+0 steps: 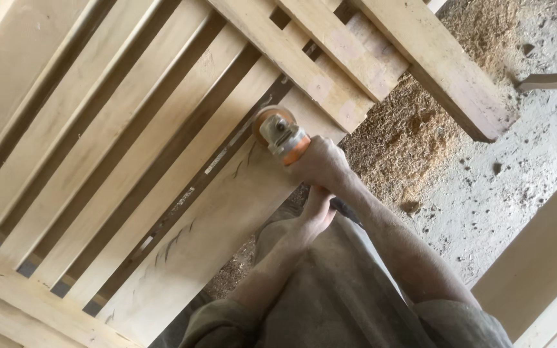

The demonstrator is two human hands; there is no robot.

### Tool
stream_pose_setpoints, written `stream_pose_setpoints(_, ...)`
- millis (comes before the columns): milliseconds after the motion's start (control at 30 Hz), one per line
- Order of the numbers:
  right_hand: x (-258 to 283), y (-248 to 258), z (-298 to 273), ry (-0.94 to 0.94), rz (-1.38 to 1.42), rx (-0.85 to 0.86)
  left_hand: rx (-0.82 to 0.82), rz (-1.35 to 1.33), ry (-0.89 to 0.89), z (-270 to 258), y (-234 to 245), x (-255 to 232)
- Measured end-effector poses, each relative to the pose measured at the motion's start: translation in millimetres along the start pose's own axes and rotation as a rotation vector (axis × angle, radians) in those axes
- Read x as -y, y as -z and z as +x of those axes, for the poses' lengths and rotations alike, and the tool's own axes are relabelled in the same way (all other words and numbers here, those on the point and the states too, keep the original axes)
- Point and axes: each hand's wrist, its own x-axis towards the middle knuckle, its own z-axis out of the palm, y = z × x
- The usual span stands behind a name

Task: The person sands a wooden furniture frame using a hand-held power sander, including plugging the tool into a power strip and changing the sanding disc.

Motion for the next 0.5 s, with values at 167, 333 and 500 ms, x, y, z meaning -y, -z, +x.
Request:
stream_pose_setpoints(167,-11,8,8,-0.023,0.005,0.021,-0.021,0.000,0.021,0,-7,8)
stream_pose_setpoints(333,-12,11,26,-0.042,0.033,-0.028,0.001,0.022,0.065,8,-19,-16)
stream_pose_setpoints(500,-8,18,26,-0.058,0.066,-0.029,0.000,0.029,0.048,17,-22,-21)
